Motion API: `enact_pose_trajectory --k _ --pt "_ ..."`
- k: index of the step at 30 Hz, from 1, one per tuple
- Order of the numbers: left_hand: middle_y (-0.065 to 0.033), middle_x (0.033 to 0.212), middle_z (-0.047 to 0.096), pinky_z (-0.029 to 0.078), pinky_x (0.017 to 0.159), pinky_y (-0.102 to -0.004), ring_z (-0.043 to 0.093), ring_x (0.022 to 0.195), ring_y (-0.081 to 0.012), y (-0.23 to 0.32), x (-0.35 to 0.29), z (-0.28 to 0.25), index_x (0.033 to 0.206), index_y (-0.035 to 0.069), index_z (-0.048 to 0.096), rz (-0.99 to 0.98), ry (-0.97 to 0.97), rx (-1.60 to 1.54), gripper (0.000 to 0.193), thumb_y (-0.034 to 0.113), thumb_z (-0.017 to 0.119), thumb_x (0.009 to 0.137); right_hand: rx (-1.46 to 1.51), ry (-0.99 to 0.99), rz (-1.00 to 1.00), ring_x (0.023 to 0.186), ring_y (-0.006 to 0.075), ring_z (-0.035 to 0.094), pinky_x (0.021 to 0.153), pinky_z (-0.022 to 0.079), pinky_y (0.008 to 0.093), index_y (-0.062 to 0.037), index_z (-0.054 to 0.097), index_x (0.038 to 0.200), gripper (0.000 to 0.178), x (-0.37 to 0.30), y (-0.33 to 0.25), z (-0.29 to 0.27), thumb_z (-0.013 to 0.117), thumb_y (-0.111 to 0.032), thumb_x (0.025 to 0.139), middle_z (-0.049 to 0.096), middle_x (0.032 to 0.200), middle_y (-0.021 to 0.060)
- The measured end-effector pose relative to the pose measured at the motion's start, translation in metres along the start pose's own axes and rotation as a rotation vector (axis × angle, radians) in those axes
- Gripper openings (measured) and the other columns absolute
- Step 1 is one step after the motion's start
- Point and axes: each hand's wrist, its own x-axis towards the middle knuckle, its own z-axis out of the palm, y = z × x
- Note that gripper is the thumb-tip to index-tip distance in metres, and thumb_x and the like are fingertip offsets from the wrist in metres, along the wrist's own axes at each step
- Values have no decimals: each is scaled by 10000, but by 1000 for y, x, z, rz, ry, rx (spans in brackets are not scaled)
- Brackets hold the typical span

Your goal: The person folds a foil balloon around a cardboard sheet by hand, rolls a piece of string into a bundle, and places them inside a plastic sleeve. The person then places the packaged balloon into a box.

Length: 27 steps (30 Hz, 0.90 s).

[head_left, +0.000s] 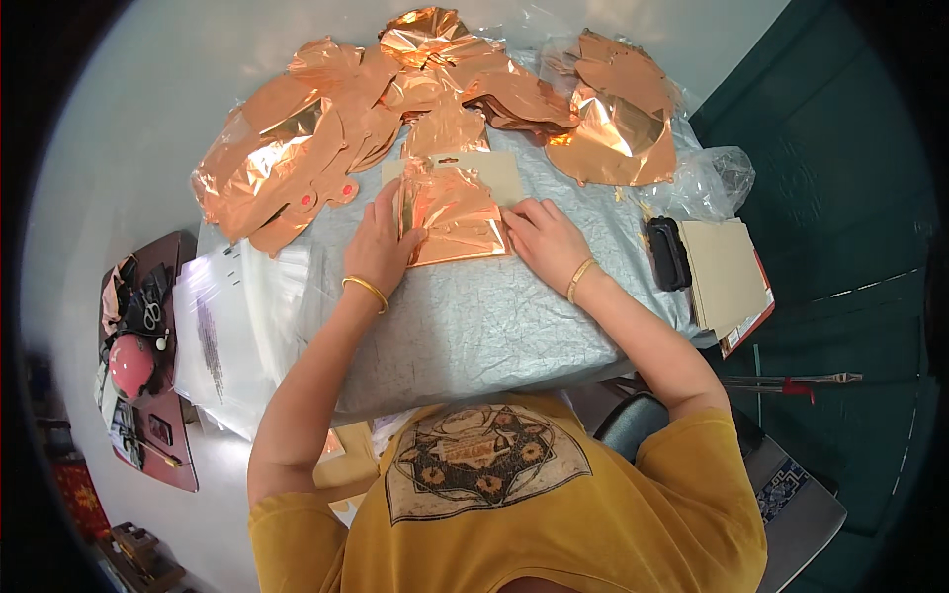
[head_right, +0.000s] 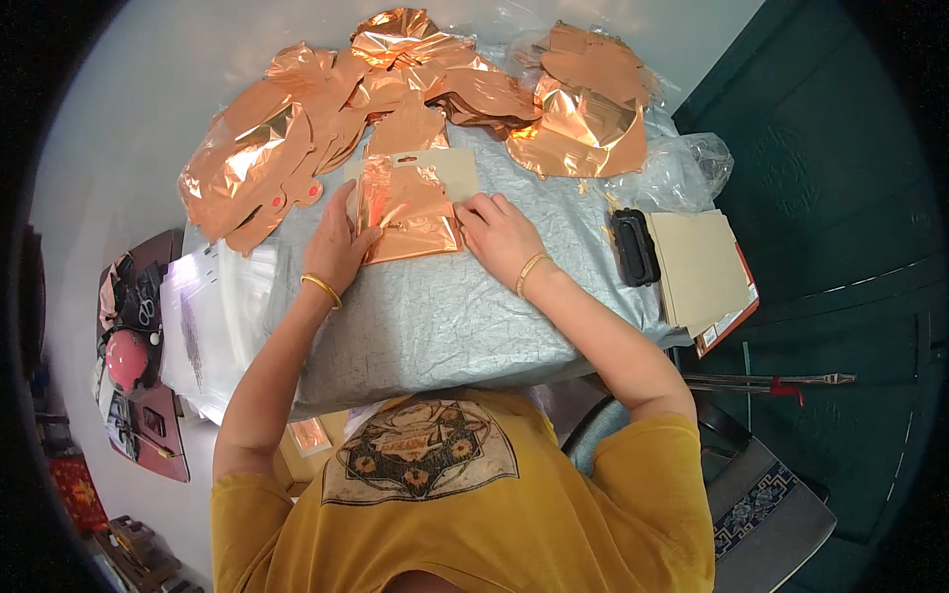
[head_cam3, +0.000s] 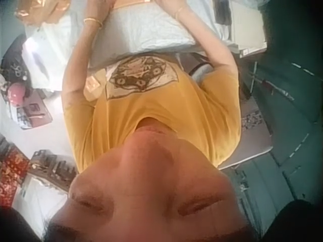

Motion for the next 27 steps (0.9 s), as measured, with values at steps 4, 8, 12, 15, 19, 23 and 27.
enact_pose_trajectory --k 4,8,12,15,19,23,27 --pt "-147 1181 573 508 826 -462 602 1034 -380 -12 3 4 1418 178 389 150 35 16 647 300 699 863 152 13 52 956 288 563 852 502 368 -70 633 1179 327 -1 5 -4 644 -73 852 578 1054 77" --pt "-153 1331 539 486 932 -440 565 1175 -348 -14 6 -1 1424 145 393 84 -97 32 630 314 678 888 93 61 120 972 308 578 867 499 390 -72 626 1201 345 5 -8 -20 637 -67 856 598 1102 90" --pt "-153 1348 526 487 922 -447 568 1168 -358 -8 6 -4 1418 142 397 39 -144 30 620 325 672 894 86 -11 -192 1108 298 583 948 483 415 -56 602 1247 399 -1 -31 -21 664 -167 869 601 1241 102" --pt "-156 1240 572 500 850 -439 615 1037 -335 -15 6 2 1412 137 401 140 -42 48 628 326 685 885 66 -113 -204 1243 290 536 1042 442 426 -42 565 1309 486 -18 -37 -16 671 -257 886 560 1357 116" --pt "-125 1027 602 497 752 -383 612 844 -269 -21 13 -1 1416 119 386 91 -71 24 630 278 694 890 30 -217 -127 1377 285 434 1154 344 442 -37 484 1408 593 -26 -42 -14 649 -323 915 471 1477 128" --pt "-110 939 605 493 717 -370 621 873 -253 -26 15 -15 1298 78 492 -165 -45 -288 408 186 625 928 32 -228 -129 1397 280 409 1170 319 445 -38 459 1430 606 -27 -40 -12 633 -325 927 449 1497 125" --pt "-107 1096 610 487 859 -373 602 1036 -259 -11 -27 -10 1260 46 568 282 150 -42 340 149 609 939 52 -228 -114 1400 277 407 1172 315 443 -40 456 1435 606 -27 -38 -10 628 -325 930 446 1500 120"
